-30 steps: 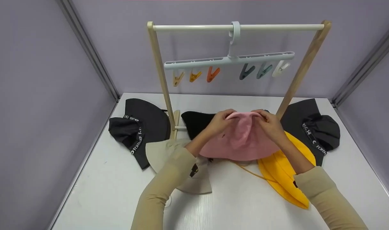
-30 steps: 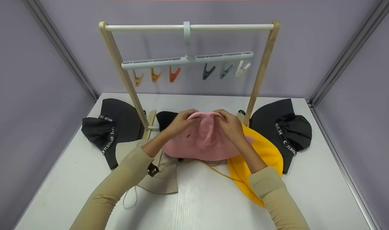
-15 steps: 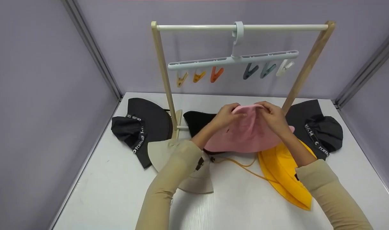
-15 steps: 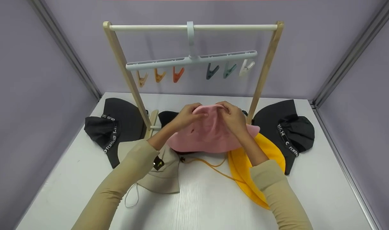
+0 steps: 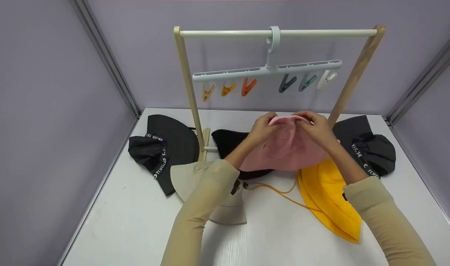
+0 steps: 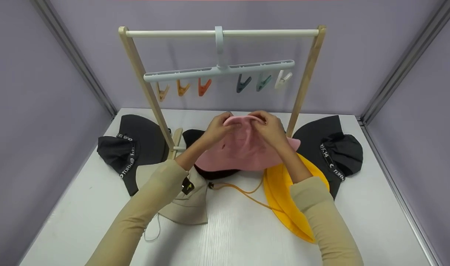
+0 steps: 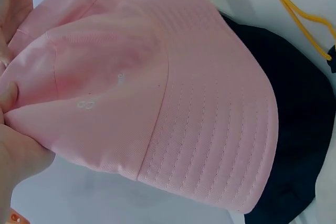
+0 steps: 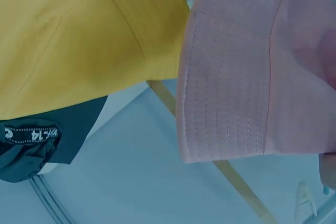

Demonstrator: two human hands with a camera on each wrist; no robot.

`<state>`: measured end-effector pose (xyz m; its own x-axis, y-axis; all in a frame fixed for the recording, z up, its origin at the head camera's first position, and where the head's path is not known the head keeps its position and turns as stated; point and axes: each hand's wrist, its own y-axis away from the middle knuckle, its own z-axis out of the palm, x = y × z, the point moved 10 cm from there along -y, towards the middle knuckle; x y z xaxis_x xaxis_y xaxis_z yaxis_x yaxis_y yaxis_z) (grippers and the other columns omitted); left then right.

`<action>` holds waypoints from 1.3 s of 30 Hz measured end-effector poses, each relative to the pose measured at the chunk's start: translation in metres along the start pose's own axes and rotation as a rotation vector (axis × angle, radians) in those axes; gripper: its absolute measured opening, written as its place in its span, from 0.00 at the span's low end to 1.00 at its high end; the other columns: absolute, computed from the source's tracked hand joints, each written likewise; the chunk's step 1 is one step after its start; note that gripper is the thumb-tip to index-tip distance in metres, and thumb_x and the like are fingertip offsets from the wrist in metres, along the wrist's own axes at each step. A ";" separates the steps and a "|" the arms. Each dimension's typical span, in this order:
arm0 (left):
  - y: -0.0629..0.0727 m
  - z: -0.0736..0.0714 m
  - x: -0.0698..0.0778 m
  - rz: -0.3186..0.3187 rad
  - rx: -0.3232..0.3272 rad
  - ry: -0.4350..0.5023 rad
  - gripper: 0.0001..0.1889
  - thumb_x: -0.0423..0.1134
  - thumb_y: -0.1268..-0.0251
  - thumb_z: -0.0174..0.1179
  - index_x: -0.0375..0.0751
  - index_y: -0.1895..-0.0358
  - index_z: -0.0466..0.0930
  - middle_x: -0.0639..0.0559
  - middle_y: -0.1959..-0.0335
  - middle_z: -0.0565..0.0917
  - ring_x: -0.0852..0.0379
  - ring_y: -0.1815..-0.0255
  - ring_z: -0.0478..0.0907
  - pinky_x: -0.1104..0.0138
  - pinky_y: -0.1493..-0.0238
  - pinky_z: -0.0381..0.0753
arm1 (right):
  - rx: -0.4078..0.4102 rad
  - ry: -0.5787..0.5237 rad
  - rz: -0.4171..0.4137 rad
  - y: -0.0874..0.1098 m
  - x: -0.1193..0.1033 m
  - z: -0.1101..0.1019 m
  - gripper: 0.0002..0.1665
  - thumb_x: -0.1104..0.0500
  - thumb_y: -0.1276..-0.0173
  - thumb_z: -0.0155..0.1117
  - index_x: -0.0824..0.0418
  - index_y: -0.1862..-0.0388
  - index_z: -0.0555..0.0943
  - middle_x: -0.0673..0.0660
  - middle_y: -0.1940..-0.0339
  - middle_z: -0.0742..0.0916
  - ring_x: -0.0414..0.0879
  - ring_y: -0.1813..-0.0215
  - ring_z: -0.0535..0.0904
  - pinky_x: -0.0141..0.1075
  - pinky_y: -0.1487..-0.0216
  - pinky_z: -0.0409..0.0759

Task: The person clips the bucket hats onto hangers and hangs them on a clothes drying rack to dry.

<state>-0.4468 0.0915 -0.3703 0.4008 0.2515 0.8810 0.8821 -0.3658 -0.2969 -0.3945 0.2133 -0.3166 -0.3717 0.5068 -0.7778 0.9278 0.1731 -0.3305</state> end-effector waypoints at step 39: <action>0.001 -0.008 -0.001 -0.064 0.077 -0.001 0.05 0.32 0.39 0.59 0.33 0.64 0.76 0.53 0.71 0.76 0.63 0.71 0.69 0.73 0.70 0.69 | 0.375 -0.719 0.346 -0.058 0.055 -0.070 0.36 0.54 0.29 0.51 0.66 0.31 0.50 0.59 0.41 0.68 0.51 0.39 0.66 0.38 0.41 0.65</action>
<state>-0.4487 0.0839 -0.3685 0.3436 0.2730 0.8986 0.9222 -0.2787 -0.2680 -0.4667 0.2902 -0.3029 -0.1194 -0.1963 -0.9732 0.9672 -0.2444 -0.0694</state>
